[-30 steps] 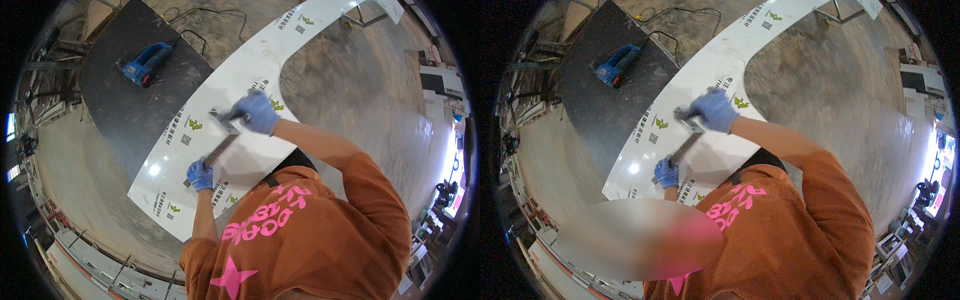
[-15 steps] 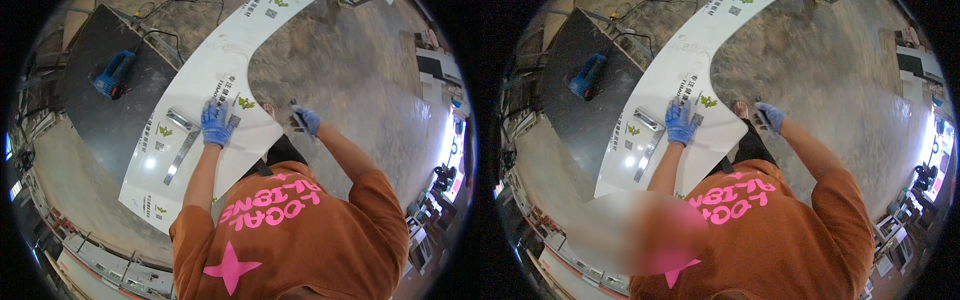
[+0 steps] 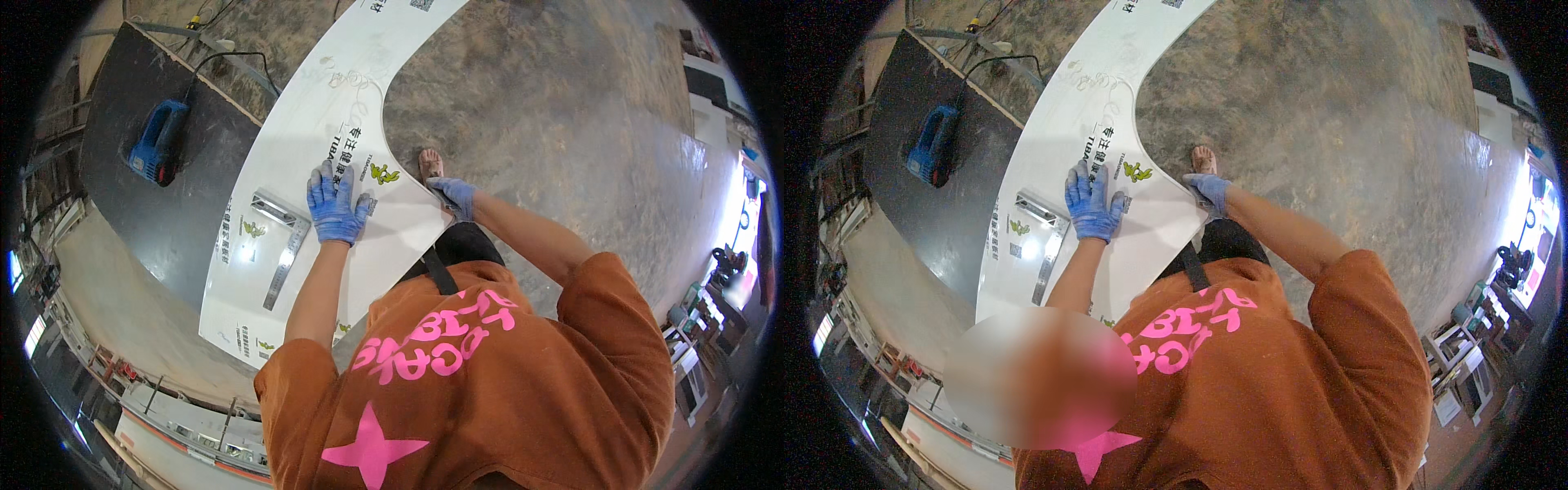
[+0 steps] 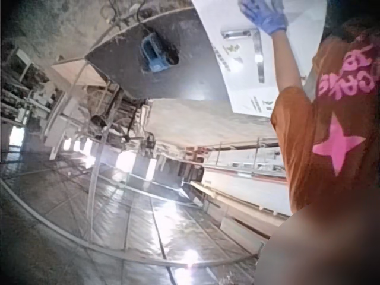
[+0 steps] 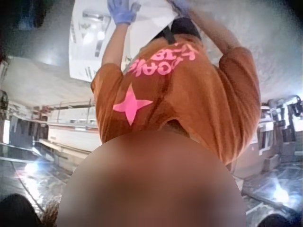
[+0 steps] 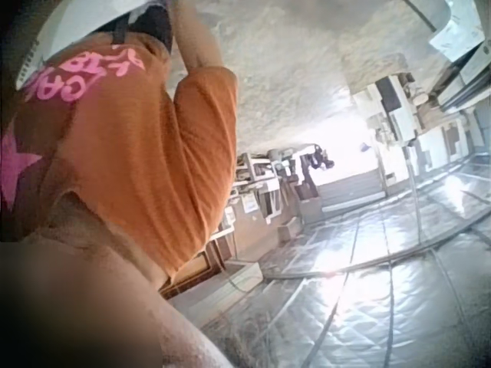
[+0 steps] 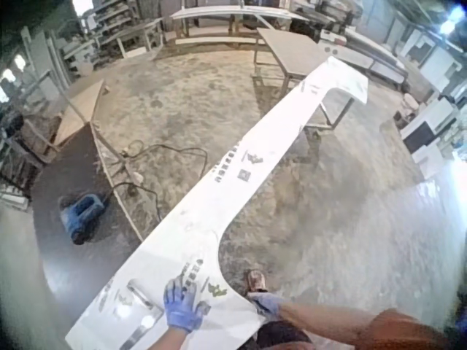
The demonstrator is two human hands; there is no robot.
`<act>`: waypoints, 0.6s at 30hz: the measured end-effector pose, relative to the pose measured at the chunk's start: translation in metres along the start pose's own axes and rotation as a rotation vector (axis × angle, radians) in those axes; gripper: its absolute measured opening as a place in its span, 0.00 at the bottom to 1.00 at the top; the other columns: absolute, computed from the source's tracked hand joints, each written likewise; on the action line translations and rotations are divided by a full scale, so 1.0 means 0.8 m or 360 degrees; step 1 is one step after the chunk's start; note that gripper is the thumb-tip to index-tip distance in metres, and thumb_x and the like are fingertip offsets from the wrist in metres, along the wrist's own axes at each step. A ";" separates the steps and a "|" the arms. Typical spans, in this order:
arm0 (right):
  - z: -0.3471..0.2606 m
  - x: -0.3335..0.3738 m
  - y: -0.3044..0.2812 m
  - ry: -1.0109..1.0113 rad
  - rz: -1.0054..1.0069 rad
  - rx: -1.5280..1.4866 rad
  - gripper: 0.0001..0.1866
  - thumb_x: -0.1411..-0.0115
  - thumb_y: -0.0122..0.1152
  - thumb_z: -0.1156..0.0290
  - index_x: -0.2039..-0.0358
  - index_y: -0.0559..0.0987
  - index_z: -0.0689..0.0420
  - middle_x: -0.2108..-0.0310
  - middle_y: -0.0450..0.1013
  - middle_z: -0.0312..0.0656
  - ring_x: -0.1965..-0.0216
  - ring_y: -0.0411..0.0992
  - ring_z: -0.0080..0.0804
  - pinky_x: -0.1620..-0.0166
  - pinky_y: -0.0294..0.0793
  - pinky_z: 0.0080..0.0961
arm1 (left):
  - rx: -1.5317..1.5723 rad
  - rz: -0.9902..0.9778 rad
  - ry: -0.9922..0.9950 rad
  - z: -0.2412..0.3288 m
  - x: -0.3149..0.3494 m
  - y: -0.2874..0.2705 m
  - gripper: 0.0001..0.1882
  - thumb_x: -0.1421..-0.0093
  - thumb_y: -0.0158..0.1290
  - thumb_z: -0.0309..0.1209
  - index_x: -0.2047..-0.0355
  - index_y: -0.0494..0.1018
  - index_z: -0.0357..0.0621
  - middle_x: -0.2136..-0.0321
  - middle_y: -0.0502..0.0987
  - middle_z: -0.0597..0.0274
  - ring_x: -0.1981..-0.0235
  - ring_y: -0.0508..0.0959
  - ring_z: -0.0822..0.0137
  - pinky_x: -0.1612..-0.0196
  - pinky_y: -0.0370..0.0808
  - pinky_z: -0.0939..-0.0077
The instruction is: The person uses a heat gun on a large white board, then scrapes and wipes the surface with a metal tool and cloth. The person continues to scrape and wipe the board's surface.
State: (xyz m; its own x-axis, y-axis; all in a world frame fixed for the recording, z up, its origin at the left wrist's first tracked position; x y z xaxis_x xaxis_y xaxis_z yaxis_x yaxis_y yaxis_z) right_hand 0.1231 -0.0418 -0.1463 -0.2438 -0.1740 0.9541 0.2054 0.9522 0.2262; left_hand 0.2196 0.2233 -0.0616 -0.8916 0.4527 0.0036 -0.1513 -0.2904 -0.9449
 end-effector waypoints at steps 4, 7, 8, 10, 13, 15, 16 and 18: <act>0.002 0.033 -0.007 0.0525 -0.0342 -0.0545 0.21 0.36 0.51 0.48 0.58 0.78 0.52 0.63 0.79 0.40 0.66 0.78 0.35 0.63 0.79 0.45 | -0.0015 -0.0023 -0.0012 0.000 0.000 -0.001 0.35 0.48 0.57 0.49 0.40 0.66 0.54 0.36 0.56 0.43 0.37 0.54 0.41 0.35 0.49 0.47; 0.005 0.039 -0.012 0.0533 -0.0222 -0.0520 0.21 0.37 0.51 0.48 0.57 0.78 0.53 0.62 0.79 0.41 0.64 0.78 0.35 0.60 0.79 0.48 | 0.0026 -0.0015 -0.0013 0.001 0.000 -0.001 0.35 0.48 0.57 0.49 0.40 0.66 0.55 0.36 0.56 0.44 0.37 0.54 0.42 0.35 0.49 0.47; 0.005 0.034 -0.011 0.0543 -0.0240 -0.0488 0.20 0.36 0.52 0.49 0.58 0.79 0.53 0.64 0.79 0.41 0.66 0.78 0.34 0.61 0.80 0.45 | 0.0059 0.0032 -0.0005 0.001 0.000 -0.001 0.34 0.48 0.57 0.49 0.41 0.67 0.54 0.36 0.57 0.44 0.37 0.55 0.42 0.35 0.49 0.48; 0.001 0.019 -0.004 0.0335 -0.0226 -0.0389 0.17 0.36 0.51 0.51 0.65 0.79 0.51 0.73 0.78 0.39 0.75 0.76 0.32 0.71 0.78 0.39 | 0.0054 -0.0017 -0.0033 0.001 -0.001 -0.002 0.35 0.49 0.58 0.46 0.40 0.65 0.55 0.36 0.56 0.44 0.36 0.54 0.41 0.35 0.50 0.47; -0.004 0.006 0.004 0.0140 -0.0035 -0.0264 0.18 0.37 0.52 0.50 0.71 0.78 0.51 0.80 0.76 0.38 0.81 0.73 0.28 0.79 0.73 0.26 | 0.0052 -0.0021 -0.0039 0.002 -0.001 -0.005 0.33 0.48 0.57 0.47 0.41 0.67 0.54 0.36 0.57 0.44 0.37 0.55 0.41 0.35 0.49 0.48; -0.007 0.010 0.005 0.0212 0.0091 -0.0164 0.18 0.38 0.53 0.50 0.70 0.78 0.52 0.79 0.76 0.38 0.80 0.73 0.29 0.76 0.74 0.26 | 0.0041 -0.0026 -0.0042 0.003 -0.002 -0.007 0.32 0.47 0.56 0.48 0.42 0.68 0.54 0.37 0.57 0.44 0.37 0.56 0.41 0.35 0.48 0.49; -0.008 0.017 0.005 0.0240 0.0000 -0.0215 0.18 0.37 0.52 0.50 0.69 0.78 0.52 0.78 0.76 0.38 0.79 0.73 0.30 0.74 0.74 0.26 | 0.0033 -0.0027 -0.0044 0.003 -0.003 -0.008 0.32 0.46 0.56 0.48 0.42 0.68 0.55 0.37 0.57 0.44 0.37 0.55 0.41 0.34 0.48 0.49; -0.007 0.036 0.002 0.0463 0.0041 -0.0276 0.18 0.37 0.52 0.50 0.67 0.78 0.52 0.75 0.77 0.39 0.78 0.74 0.32 0.70 0.75 0.26 | 0.0027 -0.0029 -0.0043 0.004 -0.004 -0.009 0.32 0.46 0.56 0.48 0.42 0.68 0.55 0.37 0.57 0.44 0.36 0.55 0.42 0.34 0.48 0.49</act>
State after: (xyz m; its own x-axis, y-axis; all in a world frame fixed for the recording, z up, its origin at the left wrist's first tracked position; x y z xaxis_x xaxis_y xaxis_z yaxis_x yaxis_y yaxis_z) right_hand 0.1220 -0.0468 -0.1175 0.0393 -0.2387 0.9703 0.3723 0.9046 0.2075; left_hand 0.2219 0.2210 -0.0536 -0.8999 0.4351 0.0301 -0.1747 -0.2964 -0.9389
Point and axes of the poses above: each hand's wrist, its own x-axis away from the middle knuckle, its own y-axis out of the palm, z = x × y, the point moved 1 cm from there along -x, towards the middle knuckle
